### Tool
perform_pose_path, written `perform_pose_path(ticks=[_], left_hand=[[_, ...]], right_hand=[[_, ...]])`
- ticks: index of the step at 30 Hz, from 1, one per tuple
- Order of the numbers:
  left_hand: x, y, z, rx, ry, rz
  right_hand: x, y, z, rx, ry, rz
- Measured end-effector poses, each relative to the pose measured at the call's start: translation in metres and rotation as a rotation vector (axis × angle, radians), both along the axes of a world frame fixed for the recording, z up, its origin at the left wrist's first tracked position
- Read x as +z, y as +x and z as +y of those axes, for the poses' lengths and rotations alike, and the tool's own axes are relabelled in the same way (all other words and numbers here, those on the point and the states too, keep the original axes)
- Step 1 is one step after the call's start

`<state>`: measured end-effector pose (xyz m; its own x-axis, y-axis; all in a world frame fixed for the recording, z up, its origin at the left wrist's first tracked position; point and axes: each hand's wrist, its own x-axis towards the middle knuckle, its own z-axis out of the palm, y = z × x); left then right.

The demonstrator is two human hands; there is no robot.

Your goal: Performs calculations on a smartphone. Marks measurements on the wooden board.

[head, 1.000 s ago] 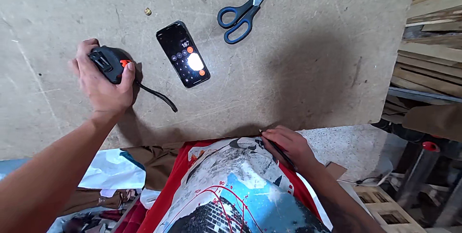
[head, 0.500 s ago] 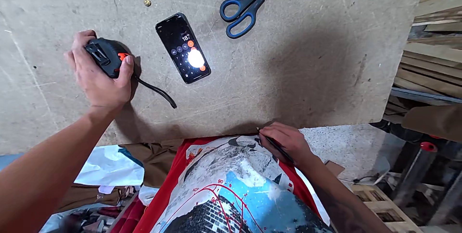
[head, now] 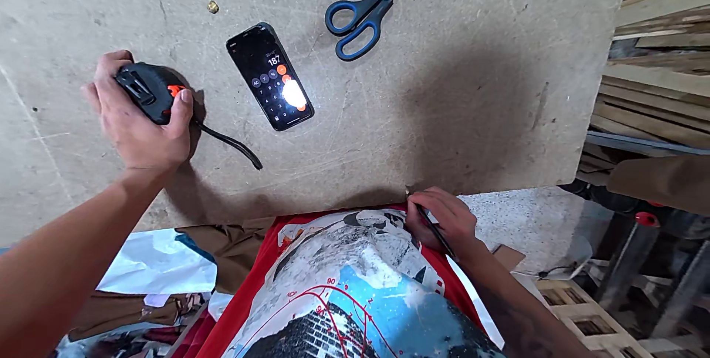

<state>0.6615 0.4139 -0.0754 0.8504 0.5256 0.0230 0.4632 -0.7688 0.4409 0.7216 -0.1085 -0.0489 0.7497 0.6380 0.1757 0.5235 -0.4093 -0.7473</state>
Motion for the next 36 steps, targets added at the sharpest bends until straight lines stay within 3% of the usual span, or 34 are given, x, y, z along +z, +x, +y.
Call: perform_pose_path(ticks=[9,15,24,36], left_hand=[[-0.006,-0.003,0.005,0.0,0.008,0.0],[-0.005,-0.002,0.005,-0.002,0.017,0.006],[-0.007,-0.004,0.006,-0.007,0.026,0.021],[-0.007,-0.007,0.005,0.037,0.014,0.055]], right_hand=[[-0.008,-0.004,-0.005,0.007,-0.093,0.018],[-0.007,-0.003,-0.024,-0.225,-0.045,-0.07],[-0.007,-0.004,-0.023,-0.065,-0.111,-0.005],[-0.002,-0.01,-0.027,-0.216,-0.016,-0.067]])
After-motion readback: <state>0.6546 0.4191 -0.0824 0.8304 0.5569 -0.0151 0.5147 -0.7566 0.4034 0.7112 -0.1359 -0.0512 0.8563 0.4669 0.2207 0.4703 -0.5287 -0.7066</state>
